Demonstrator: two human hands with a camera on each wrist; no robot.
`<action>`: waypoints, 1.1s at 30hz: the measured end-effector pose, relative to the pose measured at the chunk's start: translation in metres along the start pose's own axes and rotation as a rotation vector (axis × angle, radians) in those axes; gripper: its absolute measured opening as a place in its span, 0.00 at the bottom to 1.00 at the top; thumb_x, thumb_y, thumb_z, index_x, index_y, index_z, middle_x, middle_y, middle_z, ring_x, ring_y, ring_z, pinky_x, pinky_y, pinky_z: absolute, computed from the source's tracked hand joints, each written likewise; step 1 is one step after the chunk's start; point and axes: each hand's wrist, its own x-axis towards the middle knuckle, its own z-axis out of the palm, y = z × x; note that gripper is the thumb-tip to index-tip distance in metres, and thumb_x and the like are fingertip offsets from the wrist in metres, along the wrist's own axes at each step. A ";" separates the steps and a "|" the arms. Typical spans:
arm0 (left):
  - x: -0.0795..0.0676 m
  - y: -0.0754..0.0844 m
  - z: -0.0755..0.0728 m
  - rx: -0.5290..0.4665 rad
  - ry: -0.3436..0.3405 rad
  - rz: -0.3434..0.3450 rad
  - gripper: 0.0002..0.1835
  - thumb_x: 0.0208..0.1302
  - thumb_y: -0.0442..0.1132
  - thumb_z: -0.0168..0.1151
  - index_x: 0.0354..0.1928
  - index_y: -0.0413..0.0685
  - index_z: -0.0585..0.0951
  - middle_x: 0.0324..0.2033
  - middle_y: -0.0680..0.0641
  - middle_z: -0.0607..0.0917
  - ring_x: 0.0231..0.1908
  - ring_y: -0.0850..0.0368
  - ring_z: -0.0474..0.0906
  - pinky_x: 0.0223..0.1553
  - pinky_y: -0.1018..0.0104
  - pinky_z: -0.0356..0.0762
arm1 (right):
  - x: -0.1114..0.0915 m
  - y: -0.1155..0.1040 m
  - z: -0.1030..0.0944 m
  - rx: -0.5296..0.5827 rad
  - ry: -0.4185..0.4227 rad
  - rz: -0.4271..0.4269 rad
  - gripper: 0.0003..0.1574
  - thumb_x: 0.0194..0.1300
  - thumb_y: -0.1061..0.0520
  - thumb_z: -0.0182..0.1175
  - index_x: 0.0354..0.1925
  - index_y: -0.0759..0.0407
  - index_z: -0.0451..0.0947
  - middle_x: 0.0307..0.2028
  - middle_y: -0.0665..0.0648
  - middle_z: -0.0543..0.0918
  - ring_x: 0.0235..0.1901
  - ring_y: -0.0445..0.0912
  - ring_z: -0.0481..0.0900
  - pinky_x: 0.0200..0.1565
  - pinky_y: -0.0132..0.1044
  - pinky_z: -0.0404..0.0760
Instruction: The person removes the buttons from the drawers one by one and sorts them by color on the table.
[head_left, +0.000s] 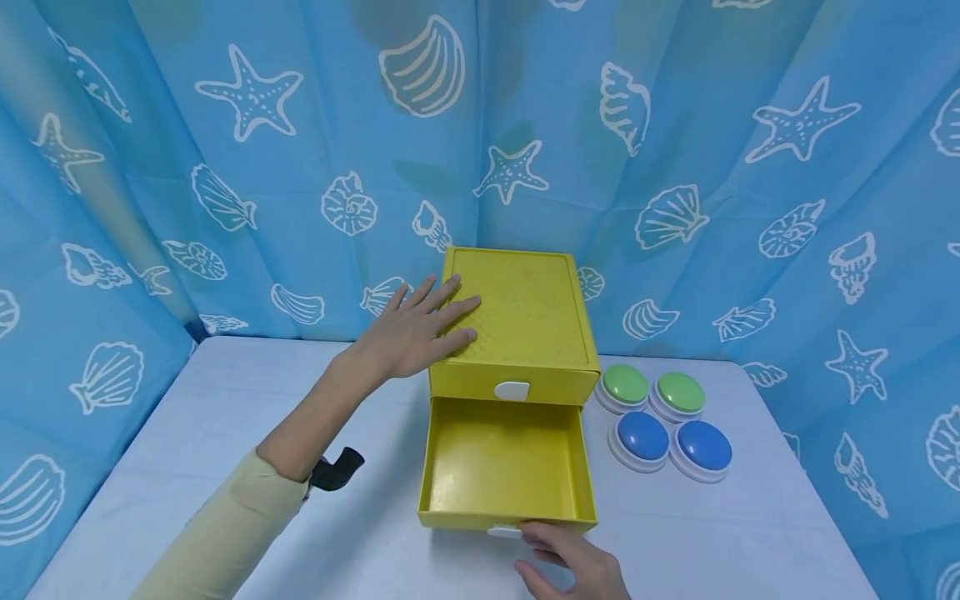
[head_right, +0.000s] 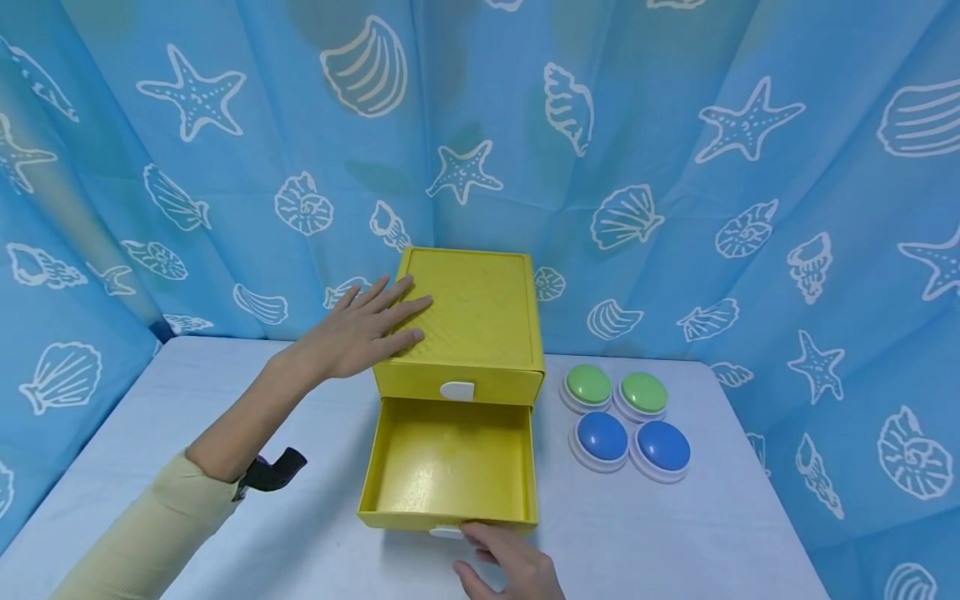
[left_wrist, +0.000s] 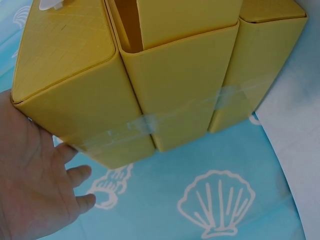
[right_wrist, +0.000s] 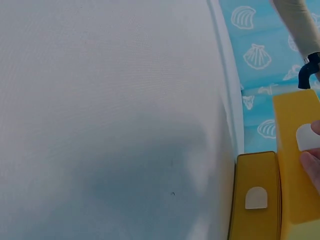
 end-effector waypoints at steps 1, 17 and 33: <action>0.000 0.000 0.000 0.000 0.002 0.001 0.34 0.78 0.64 0.35 0.79 0.61 0.55 0.79 0.48 0.44 0.77 0.45 0.33 0.72 0.41 0.29 | 0.000 0.001 0.001 -0.008 0.016 -0.009 0.19 0.53 0.65 0.76 0.44 0.60 0.83 0.39 0.54 0.86 0.37 0.47 0.87 0.35 0.34 0.85; 0.001 0.000 0.001 -0.007 0.009 -0.003 0.34 0.77 0.64 0.35 0.79 0.62 0.55 0.79 0.48 0.44 0.77 0.45 0.33 0.72 0.41 0.29 | 0.006 0.008 0.013 -0.004 0.170 -0.119 0.22 0.44 0.72 0.77 0.37 0.57 0.83 0.33 0.50 0.86 0.30 0.41 0.86 0.29 0.31 0.84; 0.001 0.001 0.002 -0.001 0.015 -0.012 0.34 0.77 0.65 0.35 0.79 0.61 0.56 0.79 0.48 0.45 0.77 0.45 0.34 0.72 0.41 0.30 | 0.027 0.002 0.012 -0.109 0.198 -0.010 0.16 0.50 0.69 0.76 0.33 0.53 0.84 0.30 0.45 0.85 0.28 0.33 0.82 0.31 0.26 0.82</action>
